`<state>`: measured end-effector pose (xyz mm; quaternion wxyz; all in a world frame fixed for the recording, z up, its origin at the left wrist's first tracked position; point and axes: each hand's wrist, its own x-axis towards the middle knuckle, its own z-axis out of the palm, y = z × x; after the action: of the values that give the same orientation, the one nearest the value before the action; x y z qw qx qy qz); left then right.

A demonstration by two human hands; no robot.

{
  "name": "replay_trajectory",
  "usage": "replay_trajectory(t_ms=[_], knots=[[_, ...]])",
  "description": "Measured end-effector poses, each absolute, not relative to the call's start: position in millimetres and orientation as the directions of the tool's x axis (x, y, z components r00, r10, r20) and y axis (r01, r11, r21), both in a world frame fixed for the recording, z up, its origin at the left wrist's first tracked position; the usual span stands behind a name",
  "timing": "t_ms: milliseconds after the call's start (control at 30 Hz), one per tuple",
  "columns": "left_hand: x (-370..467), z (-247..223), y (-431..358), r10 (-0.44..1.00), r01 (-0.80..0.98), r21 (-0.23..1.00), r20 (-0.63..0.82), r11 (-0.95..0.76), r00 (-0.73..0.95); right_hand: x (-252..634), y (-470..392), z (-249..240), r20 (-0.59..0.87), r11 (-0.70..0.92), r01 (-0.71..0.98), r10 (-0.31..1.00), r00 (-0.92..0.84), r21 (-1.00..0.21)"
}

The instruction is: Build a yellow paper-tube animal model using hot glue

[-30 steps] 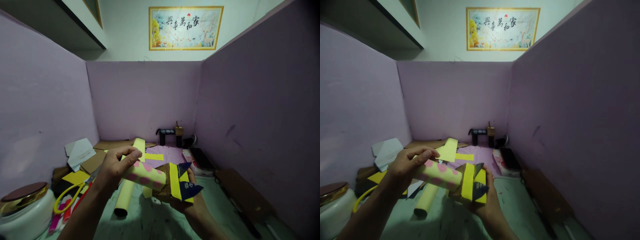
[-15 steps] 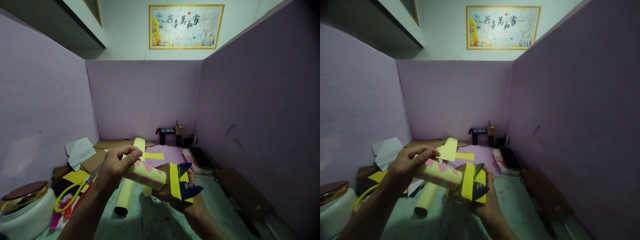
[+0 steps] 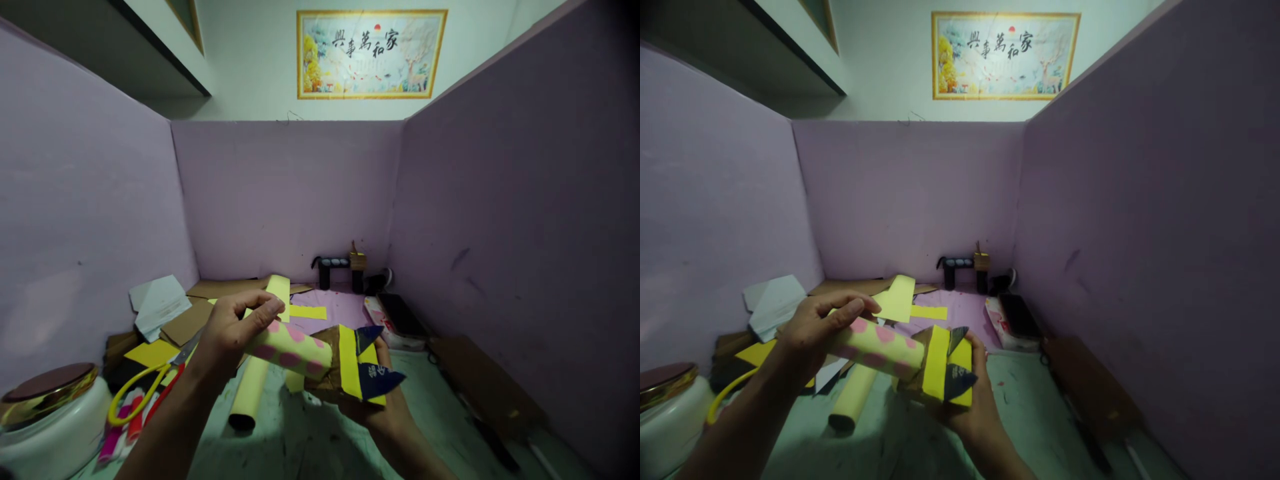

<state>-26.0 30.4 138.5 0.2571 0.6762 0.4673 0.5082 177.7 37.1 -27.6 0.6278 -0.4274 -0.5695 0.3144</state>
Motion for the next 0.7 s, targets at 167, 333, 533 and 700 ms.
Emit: replay_trajectory(t_ms=[167,333,533,700], knots=[[-27,137,32,0.879,0.375,0.805,0.473,-0.46,0.063,174,31,-13,0.413,0.423,-0.036,0.898,0.151,-0.906],[-28,136,34,0.869,0.361,0.798,0.488,-0.483,0.085,174,24,-3,0.397,0.41,-0.104,0.909,0.127,-0.906],[-29,130,38,0.853,0.239,0.82,0.51,-0.52,0.11,178,22,-1,0.43,0.444,-0.133,0.895,0.121,-0.886],[-31,124,42,0.839,0.2,0.815,0.527,-0.543,0.135,183,21,5,0.46,0.47,-0.048,0.877,0.139,-0.881]])
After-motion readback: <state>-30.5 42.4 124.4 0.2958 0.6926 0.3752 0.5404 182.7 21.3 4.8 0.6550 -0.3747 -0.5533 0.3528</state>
